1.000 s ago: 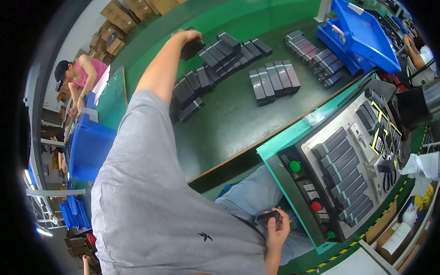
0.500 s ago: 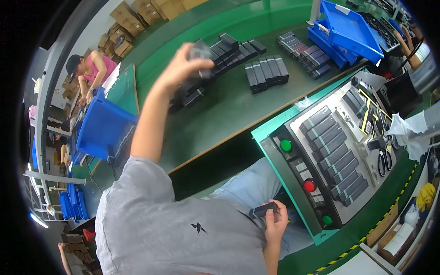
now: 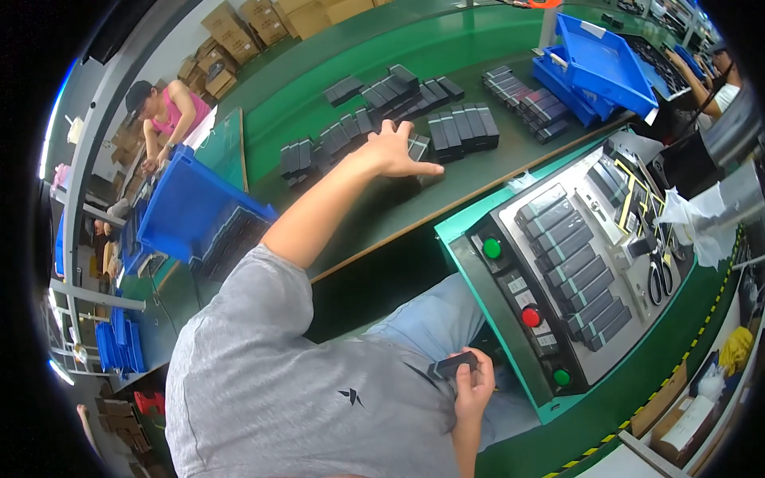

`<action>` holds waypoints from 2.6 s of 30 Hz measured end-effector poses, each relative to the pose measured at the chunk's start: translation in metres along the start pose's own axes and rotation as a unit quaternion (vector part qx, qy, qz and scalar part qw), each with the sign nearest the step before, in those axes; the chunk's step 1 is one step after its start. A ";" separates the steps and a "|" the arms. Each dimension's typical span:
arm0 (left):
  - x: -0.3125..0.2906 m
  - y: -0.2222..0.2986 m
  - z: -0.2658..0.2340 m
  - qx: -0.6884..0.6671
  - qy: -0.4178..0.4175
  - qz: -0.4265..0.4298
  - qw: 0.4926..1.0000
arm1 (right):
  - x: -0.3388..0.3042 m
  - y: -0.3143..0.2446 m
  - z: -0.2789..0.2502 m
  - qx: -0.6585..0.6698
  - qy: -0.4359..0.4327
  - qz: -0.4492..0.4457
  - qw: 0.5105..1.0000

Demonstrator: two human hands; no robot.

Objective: Testing electronic components using a specialized machine and organizing them into a blue crate.

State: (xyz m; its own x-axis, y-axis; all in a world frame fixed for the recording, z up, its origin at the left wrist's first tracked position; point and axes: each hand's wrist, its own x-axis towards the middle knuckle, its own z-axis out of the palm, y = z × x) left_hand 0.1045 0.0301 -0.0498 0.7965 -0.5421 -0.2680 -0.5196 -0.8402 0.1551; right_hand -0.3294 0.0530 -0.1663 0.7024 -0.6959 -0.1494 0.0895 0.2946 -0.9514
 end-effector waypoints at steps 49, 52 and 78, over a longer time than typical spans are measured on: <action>0.048 0.049 -0.044 -0.073 0.116 0.201 0.970 | -0.002 -0.010 -0.007 0.046 0.030 -0.006 0.998; 0.055 0.057 -0.014 0.033 0.100 0.163 0.981 | -0.009 -0.016 -0.011 0.062 0.052 -0.010 0.997; -0.006 0.078 -0.023 -0.493 -0.048 0.345 0.797 | 0.026 -0.136 -0.040 -0.017 0.157 -0.223 0.962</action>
State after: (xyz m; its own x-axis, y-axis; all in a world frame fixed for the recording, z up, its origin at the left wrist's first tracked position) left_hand 0.0669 -0.0323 -0.0140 0.3751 -0.9163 0.1402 -0.2896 0.0279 0.9567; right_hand -0.3515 -0.0317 -0.0512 0.3517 -0.9129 0.2073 0.3056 -0.0973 -0.9472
